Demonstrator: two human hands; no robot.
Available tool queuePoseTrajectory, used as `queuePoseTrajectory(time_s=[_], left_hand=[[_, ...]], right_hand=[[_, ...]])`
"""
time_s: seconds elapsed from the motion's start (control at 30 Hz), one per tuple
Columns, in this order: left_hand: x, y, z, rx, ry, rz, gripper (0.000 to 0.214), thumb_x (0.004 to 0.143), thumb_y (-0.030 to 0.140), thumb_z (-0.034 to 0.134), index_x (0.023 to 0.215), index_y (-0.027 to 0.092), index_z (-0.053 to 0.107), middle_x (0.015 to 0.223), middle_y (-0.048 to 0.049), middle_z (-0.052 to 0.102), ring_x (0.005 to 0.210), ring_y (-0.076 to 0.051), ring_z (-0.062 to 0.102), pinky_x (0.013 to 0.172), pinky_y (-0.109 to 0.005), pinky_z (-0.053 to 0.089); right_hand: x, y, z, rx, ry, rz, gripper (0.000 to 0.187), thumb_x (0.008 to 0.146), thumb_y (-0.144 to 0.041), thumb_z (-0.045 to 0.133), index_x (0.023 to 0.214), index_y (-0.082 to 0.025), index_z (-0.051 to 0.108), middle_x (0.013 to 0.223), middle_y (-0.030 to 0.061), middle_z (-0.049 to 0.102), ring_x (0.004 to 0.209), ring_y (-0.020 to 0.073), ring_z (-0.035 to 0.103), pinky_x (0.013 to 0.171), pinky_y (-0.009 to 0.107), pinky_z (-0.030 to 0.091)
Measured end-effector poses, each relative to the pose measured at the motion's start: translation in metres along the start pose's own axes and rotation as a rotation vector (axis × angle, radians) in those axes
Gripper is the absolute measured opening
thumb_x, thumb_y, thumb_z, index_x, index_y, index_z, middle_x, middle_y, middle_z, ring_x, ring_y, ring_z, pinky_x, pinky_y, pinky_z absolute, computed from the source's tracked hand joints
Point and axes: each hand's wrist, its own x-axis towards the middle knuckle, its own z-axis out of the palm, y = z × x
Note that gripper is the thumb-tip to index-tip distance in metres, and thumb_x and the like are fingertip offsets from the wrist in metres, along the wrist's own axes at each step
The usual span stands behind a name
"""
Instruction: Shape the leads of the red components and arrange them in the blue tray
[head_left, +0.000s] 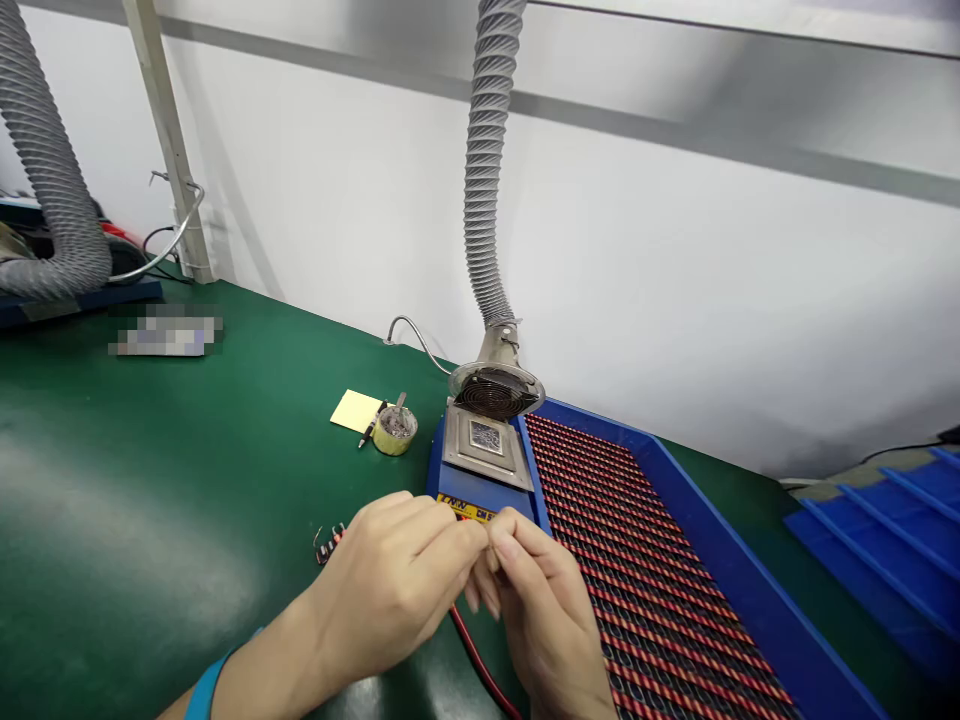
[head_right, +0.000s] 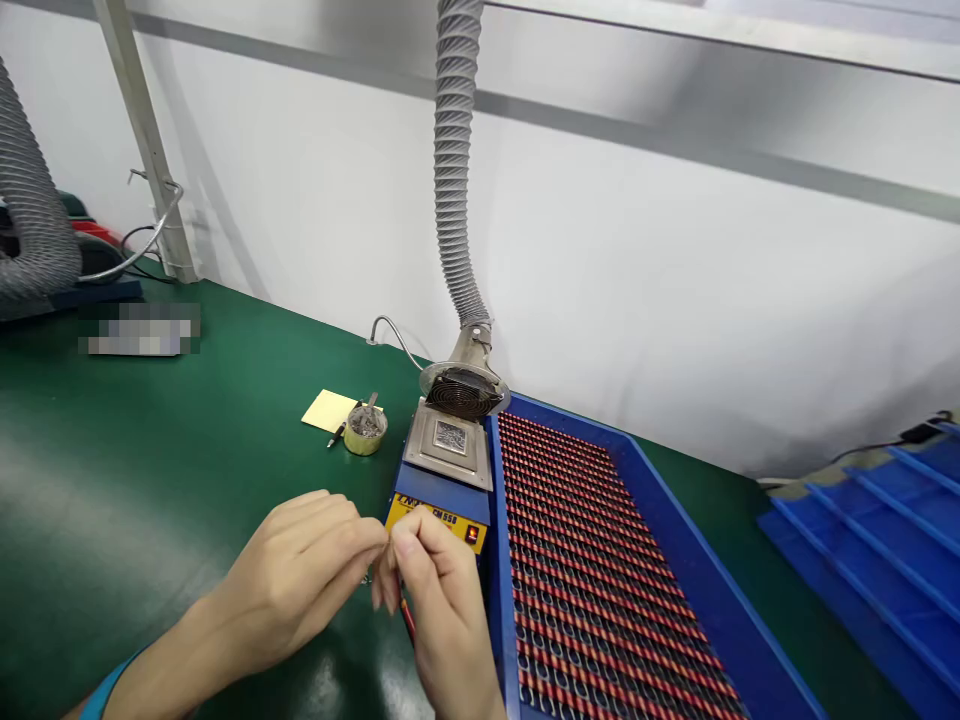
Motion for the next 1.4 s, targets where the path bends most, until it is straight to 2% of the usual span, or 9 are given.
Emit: queuePoseTrajectory(time_s=[0.1,0.17,0.3,0.53,0.67,0.83,1.07,1.23,1.4], left_hand=[[0.000,0.001,-0.001,-0.130,0.053,-0.074,0.020,0.094,0.010,0.039,0.084,0.016,0.055,0.063,0.0019,0.054,0.053,-0.012,0.043,0.052,-0.024,0.034],[0.000,0.002,-0.005,-0.304,0.014,-0.190,0.016,0.094,0.010,0.042,0.086,0.018,0.053,0.068,0.0029,0.056,0.057,-0.010,0.048,0.055,-0.020,0.037],[0.000,0.003,-0.007,-0.413,-0.027,-0.264,0.014,0.094,0.011,0.044,0.088,0.019,0.054,0.072,0.0038,0.058,0.060,-0.009,0.050,0.056,-0.017,0.039],[0.000,0.003,0.000,-0.029,0.052,-0.026,0.026,0.094,0.009,0.036,0.079,0.015,0.056,0.058,0.0019,0.050,0.051,-0.013,0.039,0.050,-0.027,0.031],[0.001,0.006,-0.008,-0.323,0.040,-0.219,0.016,0.093,0.010,0.043,0.085,0.018,0.054,0.066,0.0043,0.054,0.056,-0.009,0.045,0.053,-0.018,0.036],[0.000,0.005,-0.009,-0.396,0.008,-0.266,0.014,0.093,0.010,0.045,0.086,0.019,0.054,0.071,0.0039,0.058,0.059,-0.008,0.049,0.056,-0.017,0.038],[0.000,0.006,-0.002,-0.215,0.027,-0.128,0.021,0.094,0.009,0.040,0.081,0.017,0.053,0.065,0.0015,0.059,0.055,-0.011,0.048,0.056,-0.023,0.038],[-0.001,0.006,-0.008,-0.472,-0.022,-0.356,0.013,0.094,0.012,0.047,0.087,0.021,0.053,0.074,0.0049,0.060,0.062,-0.008,0.051,0.056,-0.016,0.038],[-0.001,0.004,-0.004,-0.213,0.040,-0.155,0.018,0.093,0.009,0.042,0.086,0.016,0.056,0.066,0.0020,0.057,0.055,-0.011,0.046,0.054,-0.022,0.038]], right_hand=[[0.000,0.000,-0.005,0.105,0.016,-0.078,0.032,0.094,-0.029,0.049,0.063,-0.021,0.054,0.050,-0.0039,0.047,0.048,0.0121,0.049,0.049,0.024,0.042],[-0.001,0.000,-0.008,-0.111,0.081,-0.287,0.010,0.087,-0.018,0.060,0.079,-0.021,0.065,0.063,-0.0009,0.060,0.061,0.0146,0.057,0.058,0.026,0.047],[-0.005,0.000,-0.007,-0.522,0.104,-0.602,0.029,0.079,0.001,0.060,0.096,-0.023,0.067,0.077,0.0014,0.069,0.071,0.0170,0.063,0.067,0.029,0.048],[-0.003,-0.001,0.001,0.060,0.035,-0.043,0.042,0.096,-0.030,0.043,0.056,-0.020,0.048,0.044,-0.0044,0.044,0.041,0.0112,0.046,0.043,0.023,0.040],[-0.005,0.002,-0.005,-0.191,0.201,-0.374,0.012,0.087,-0.015,0.061,0.084,-0.023,0.070,0.062,-0.0023,0.065,0.057,0.0129,0.060,0.058,0.025,0.049],[-0.006,0.005,-0.006,-0.531,0.162,-0.656,0.039,0.076,0.004,0.062,0.102,-0.024,0.068,0.080,0.0006,0.070,0.072,0.0165,0.064,0.068,0.029,0.051],[0.000,-0.004,0.003,0.082,-0.029,-0.073,0.033,0.094,-0.026,0.044,0.063,-0.021,0.053,0.049,-0.0037,0.050,0.045,0.0117,0.048,0.047,0.024,0.044],[0.000,0.001,0.000,-0.059,0.063,-0.303,0.010,0.085,-0.015,0.063,0.087,-0.024,0.066,0.077,0.0006,0.067,0.075,0.0161,0.064,0.070,0.027,0.053],[-0.006,0.005,0.002,-0.418,0.171,-0.475,0.021,0.086,-0.006,0.055,0.092,-0.023,0.066,0.083,0.0016,0.069,0.079,0.0158,0.065,0.072,0.026,0.050]])
